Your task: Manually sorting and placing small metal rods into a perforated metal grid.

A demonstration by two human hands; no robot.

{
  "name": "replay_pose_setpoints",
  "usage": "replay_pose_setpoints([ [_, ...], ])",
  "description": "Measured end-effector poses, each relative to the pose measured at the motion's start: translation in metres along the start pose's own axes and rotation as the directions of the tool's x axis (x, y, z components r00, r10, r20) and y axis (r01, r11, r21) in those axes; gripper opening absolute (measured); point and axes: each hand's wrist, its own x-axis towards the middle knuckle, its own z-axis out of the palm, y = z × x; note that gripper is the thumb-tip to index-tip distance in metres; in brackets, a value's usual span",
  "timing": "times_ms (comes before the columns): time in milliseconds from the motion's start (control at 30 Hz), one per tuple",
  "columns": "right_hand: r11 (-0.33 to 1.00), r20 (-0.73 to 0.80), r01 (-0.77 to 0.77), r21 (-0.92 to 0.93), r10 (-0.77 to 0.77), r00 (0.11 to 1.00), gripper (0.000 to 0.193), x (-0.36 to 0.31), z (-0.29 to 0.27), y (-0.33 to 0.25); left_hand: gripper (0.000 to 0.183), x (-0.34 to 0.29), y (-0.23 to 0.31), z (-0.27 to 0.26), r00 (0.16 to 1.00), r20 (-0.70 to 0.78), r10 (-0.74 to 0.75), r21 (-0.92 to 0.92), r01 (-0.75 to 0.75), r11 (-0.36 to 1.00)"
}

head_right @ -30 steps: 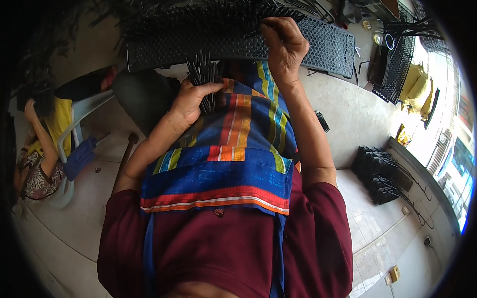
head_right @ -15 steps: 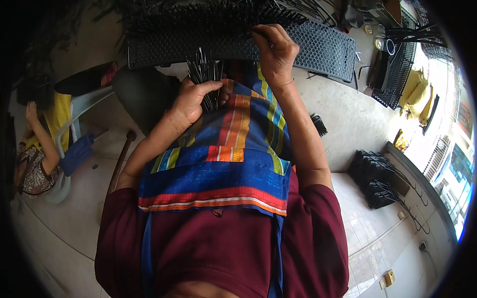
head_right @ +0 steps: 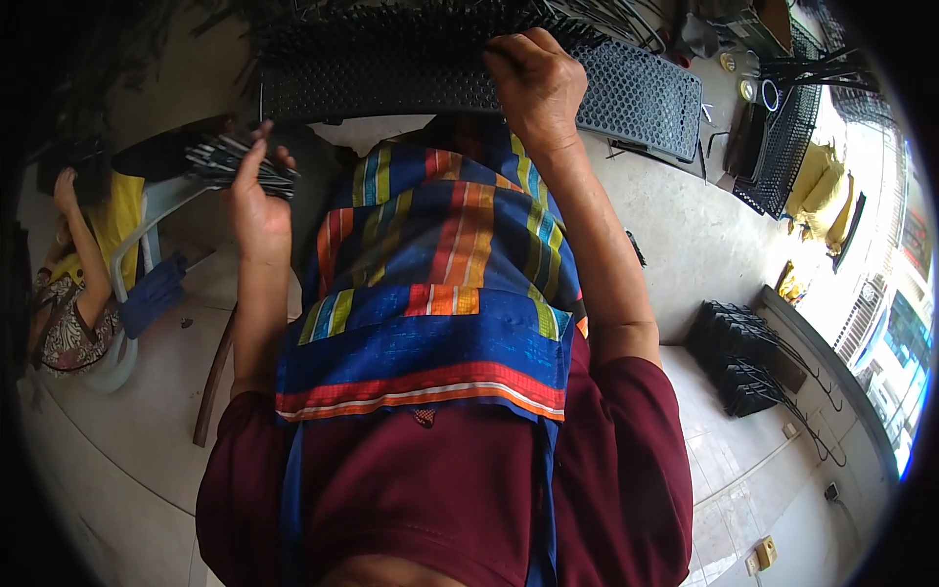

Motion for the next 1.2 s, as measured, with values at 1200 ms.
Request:
replay_pose_setpoints([
  [1200, 0.905, -0.04, 0.012, -0.426, -0.032, 0.999, 0.033, -0.014, -0.014, 0.118, 0.011, -0.017, -0.02, -0.01, 0.993, -0.115, -0.003, 0.135, 0.019, 0.991],
])
